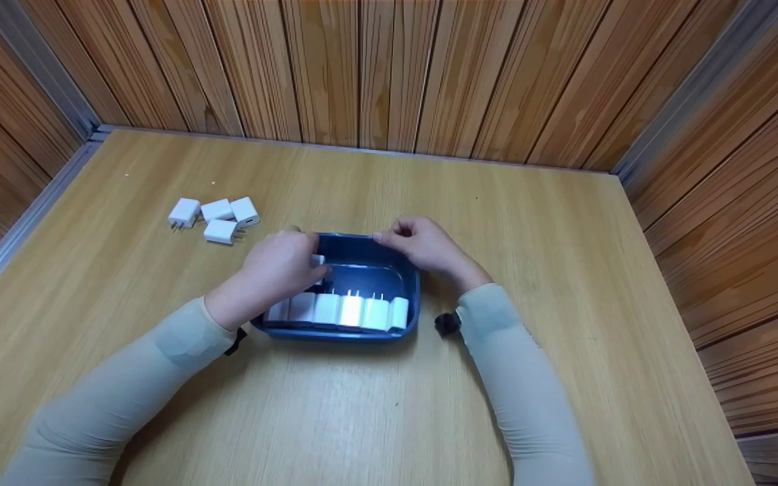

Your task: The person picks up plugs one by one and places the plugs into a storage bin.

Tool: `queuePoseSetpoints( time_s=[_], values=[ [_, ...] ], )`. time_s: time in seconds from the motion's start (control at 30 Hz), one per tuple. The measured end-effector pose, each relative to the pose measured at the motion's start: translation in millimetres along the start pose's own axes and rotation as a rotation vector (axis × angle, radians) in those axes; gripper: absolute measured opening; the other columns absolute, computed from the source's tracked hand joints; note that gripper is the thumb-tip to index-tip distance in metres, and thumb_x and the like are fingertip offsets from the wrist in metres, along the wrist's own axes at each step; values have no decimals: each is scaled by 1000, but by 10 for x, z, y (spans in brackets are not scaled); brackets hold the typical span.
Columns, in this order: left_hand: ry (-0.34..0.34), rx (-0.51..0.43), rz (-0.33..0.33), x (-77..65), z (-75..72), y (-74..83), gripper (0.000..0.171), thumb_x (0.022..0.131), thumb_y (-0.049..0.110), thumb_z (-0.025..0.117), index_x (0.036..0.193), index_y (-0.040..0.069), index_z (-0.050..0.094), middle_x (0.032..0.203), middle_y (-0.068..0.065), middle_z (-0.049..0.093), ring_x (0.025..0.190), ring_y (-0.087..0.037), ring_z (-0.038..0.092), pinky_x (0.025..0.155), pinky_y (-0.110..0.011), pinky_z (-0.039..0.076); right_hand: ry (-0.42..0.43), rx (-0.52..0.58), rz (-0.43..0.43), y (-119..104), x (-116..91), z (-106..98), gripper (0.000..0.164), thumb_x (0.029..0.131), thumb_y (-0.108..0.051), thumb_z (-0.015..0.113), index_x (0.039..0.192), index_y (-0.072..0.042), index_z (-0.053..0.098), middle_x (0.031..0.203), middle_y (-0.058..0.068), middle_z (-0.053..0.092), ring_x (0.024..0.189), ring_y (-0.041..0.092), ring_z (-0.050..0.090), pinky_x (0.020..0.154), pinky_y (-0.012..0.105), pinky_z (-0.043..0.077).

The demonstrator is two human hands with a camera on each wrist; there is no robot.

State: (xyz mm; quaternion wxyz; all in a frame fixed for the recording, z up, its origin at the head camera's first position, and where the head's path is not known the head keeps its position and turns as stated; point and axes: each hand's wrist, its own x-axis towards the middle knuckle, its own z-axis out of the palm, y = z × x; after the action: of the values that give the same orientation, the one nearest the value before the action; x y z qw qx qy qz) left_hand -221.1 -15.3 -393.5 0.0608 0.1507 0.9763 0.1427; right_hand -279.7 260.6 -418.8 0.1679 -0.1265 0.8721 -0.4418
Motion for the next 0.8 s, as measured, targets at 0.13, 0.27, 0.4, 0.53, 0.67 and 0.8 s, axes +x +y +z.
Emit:
queuePoseSetpoints(
  time_s=[0.13,0.27,0.4,0.53,0.67,0.8],
  values=[
    [25,66,19,-14,10,12,34,105,33,80,124,5,81,111,-12,82,86,-22,75,83,-41,66,-5,6,1,-8,-1,-4,47,109,-54,70,111,-8,76,108,13,73,103,31,60,91,42,47],
    [30,138,23,-21,24,23,35,105,38,79,118,7,83,102,-11,81,78,-22,71,72,-36,64,-11,6,12,-25,-5,-9,46,109,-54,70,113,-9,76,110,12,74,104,31,61,92,41,47],
    [44,226,22,-11,47,25,39,105,44,77,113,7,84,95,-12,76,73,-22,68,66,-36,63,-9,1,17,-28,-3,-17,45,109,-54,69,114,-10,77,111,11,75,105,31,62,93,41,48],
    [65,283,22,2,77,13,41,106,46,75,110,7,84,96,-13,72,71,-23,65,65,-38,63,-12,-3,12,-24,5,-16,47,108,-57,69,114,-10,77,112,11,76,105,31,62,93,42,48],
    [68,293,23,2,90,4,39,108,45,73,107,8,85,105,-16,75,70,-23,65,64,-38,62,-12,-8,10,-11,14,-17,49,107,-59,70,114,-11,78,111,11,76,104,32,62,92,43,48],
    [59,275,24,4,102,-3,38,108,43,73,104,7,86,117,-20,78,70,-23,65,63,-38,62,-8,-2,12,-8,13,-18,49,106,-60,70,114,-12,78,110,11,76,104,33,62,92,44,48]
  ],
)
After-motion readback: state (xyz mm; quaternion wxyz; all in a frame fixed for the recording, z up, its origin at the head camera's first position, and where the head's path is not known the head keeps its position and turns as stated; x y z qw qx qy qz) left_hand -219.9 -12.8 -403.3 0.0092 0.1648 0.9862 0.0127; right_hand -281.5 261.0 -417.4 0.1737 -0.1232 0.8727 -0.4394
